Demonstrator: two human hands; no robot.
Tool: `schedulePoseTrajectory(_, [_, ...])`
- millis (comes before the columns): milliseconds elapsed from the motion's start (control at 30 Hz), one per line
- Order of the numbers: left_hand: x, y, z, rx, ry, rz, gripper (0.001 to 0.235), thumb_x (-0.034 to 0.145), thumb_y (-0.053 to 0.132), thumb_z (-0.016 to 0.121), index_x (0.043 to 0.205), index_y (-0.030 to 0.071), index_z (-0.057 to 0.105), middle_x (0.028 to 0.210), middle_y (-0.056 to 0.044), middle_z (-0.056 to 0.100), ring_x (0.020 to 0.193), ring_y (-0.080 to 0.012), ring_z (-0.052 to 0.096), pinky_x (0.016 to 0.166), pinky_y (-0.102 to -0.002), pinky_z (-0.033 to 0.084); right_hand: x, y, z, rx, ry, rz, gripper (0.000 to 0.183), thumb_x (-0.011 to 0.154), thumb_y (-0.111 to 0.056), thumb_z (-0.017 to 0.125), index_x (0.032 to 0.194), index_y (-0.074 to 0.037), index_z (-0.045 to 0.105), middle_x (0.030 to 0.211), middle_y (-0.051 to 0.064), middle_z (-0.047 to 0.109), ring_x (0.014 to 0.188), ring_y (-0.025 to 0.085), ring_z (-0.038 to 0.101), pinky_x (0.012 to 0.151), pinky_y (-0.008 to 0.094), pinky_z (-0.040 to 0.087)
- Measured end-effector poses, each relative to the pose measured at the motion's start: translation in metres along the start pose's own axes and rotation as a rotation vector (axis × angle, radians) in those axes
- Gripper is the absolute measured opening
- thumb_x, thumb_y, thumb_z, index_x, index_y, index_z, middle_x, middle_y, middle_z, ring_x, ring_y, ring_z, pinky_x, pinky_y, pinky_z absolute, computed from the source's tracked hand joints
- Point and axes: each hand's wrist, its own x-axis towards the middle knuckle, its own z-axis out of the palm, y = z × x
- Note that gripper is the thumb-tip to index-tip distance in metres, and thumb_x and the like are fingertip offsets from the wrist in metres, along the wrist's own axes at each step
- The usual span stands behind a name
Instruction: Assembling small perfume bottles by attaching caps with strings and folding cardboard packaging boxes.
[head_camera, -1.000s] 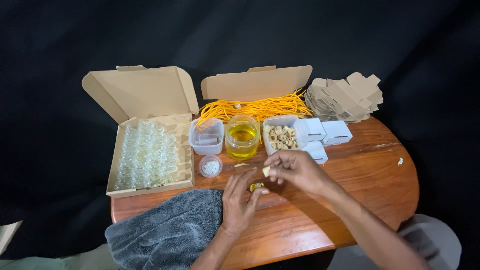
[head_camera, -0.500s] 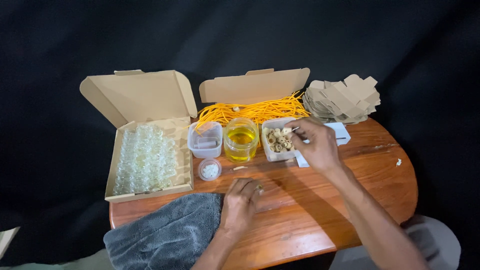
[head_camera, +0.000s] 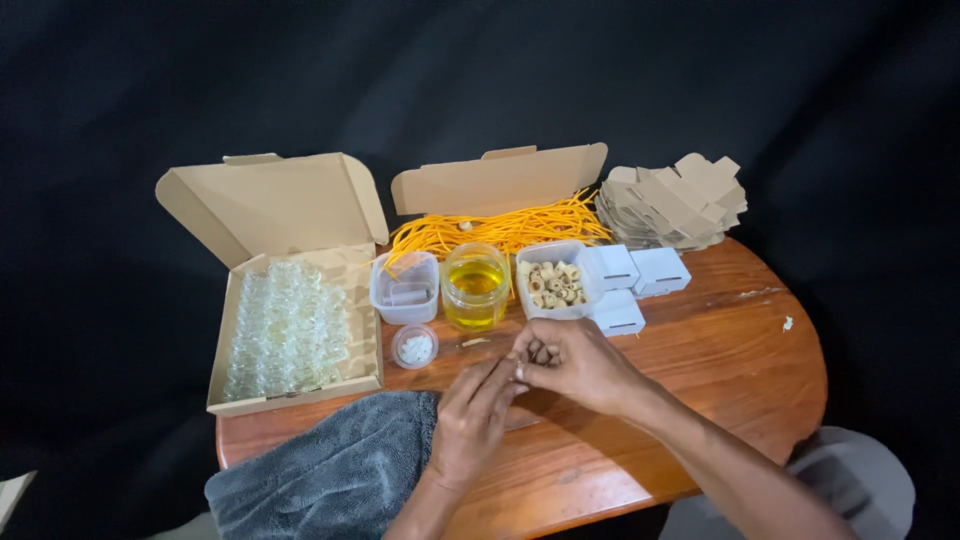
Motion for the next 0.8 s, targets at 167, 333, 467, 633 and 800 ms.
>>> schedulePoseTrajectory(167, [0.022,0.017,-0.015,-0.111,0.067,-0.141,0.023,0.093,0.004,0.072,0.116,0.0,0.072,0.112,-0.013,0.074,0.098,-0.0244,0.074,0.093,-0.033,0.06,0.023,0.011,-0.012,0.125,-0.043,-0.132,0.01,0.086,-0.016,0.081,0.084,-0.011,0.073,0.076,-0.001,0.074,0.071,0.009,0.067,0.069,0.024,0.054])
schedulePoseTrajectory(333, [0.026,0.017,-0.017,-0.194,0.103,-0.346,0.021,0.094,0.013,0.071,0.113,0.005,0.075,0.108,-0.01,0.077,0.098,-0.021,0.075,0.089,-0.03,0.059,0.11,0.023,-0.058,-0.572,0.262,-0.367,0.013,0.097,-0.009,0.062,0.103,-0.016,0.071,0.095,0.0,0.08,0.071,0.017,0.075,0.065,0.034,0.057])
schedulePoseTrajectory(467, [0.031,0.019,-0.017,-0.579,0.11,-0.645,0.026,0.092,0.009,0.07,0.118,0.003,0.076,0.099,-0.011,0.076,0.085,-0.0174,0.073,0.079,-0.029,0.064,0.157,-0.002,-0.06,-0.827,-0.053,-0.095,0.036,0.085,-0.008,0.066,0.12,-0.015,0.074,0.13,0.008,0.071,0.121,0.031,0.061,0.1,0.049,0.047])
schedulePoseTrajectory(633, [0.025,0.009,-0.014,-0.862,0.124,-0.794,0.03,0.096,0.008,0.066,0.123,-0.003,0.073,0.08,-0.017,0.076,0.069,-0.0207,0.073,0.067,-0.032,0.065,0.188,-0.012,-0.052,-0.892,-0.317,0.087,0.031,0.081,-0.008,0.07,0.111,-0.015,0.076,0.119,0.005,0.074,0.11,0.025,0.067,0.087,0.041,0.052])
schedulePoseTrajectory(800, [0.022,0.003,-0.015,-0.972,0.165,-0.804,0.029,0.098,0.011,0.063,0.122,-0.004,0.072,0.083,-0.016,0.073,0.067,-0.0212,0.069,0.062,-0.033,0.062,0.21,-0.001,-0.044,-1.073,-0.353,0.087,0.033,0.083,-0.008,0.062,0.111,-0.019,0.076,0.119,0.007,0.073,0.109,0.028,0.065,0.081,0.045,0.051])
